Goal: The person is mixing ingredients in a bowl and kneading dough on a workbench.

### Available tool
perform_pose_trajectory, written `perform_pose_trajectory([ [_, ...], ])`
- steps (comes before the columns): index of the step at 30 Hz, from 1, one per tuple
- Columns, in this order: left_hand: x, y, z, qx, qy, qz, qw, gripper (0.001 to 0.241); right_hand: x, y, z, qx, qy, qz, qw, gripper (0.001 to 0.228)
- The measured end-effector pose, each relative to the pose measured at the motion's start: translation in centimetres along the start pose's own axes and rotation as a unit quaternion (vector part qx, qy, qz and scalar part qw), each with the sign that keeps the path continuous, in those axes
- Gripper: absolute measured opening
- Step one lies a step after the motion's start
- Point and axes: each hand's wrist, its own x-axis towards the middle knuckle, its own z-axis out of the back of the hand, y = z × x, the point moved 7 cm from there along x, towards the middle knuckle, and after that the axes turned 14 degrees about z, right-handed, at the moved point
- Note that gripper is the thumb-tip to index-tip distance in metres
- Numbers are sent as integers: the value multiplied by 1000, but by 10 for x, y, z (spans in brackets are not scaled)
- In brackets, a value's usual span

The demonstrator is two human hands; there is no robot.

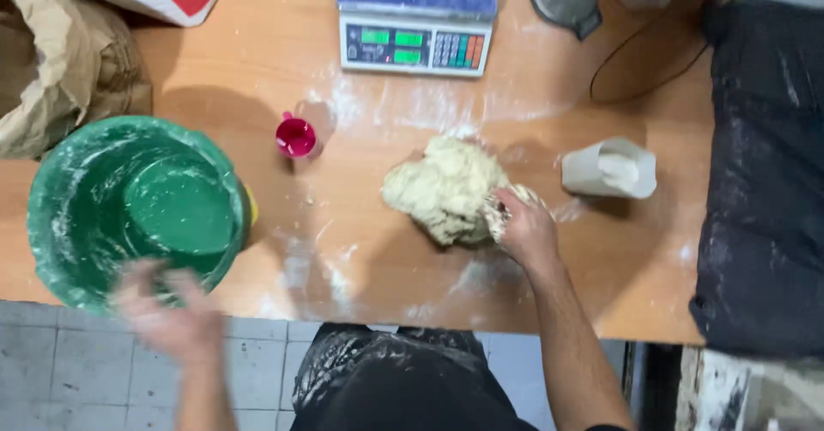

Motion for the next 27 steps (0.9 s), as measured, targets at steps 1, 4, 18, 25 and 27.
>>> perform_pose_trajectory([
  [1, -29, -20, -15, -116, 93, 21, 989, 39, -11, -16, -5, 62, -4, -28, 998, 39],
  [4, -77, -149, -125, -37, 409, 36, 911, 41, 3, -156, -85, 239, -135, -87, 958, 50],
  [18, -93, -152, -331, -270, 641, 327, 640, 64, 60, 4, -76, 344, 33, 16, 938, 53],
  [25, -163, -162, -244, -5, 440, -115, 891, 40, -21, 27, -166, 804, -32, -61, 591, 67],
  [27, -146, -193, -207, -36, 440, 31, 897, 39, -23, 41, -129, 640, -66, -20, 766, 64],
])
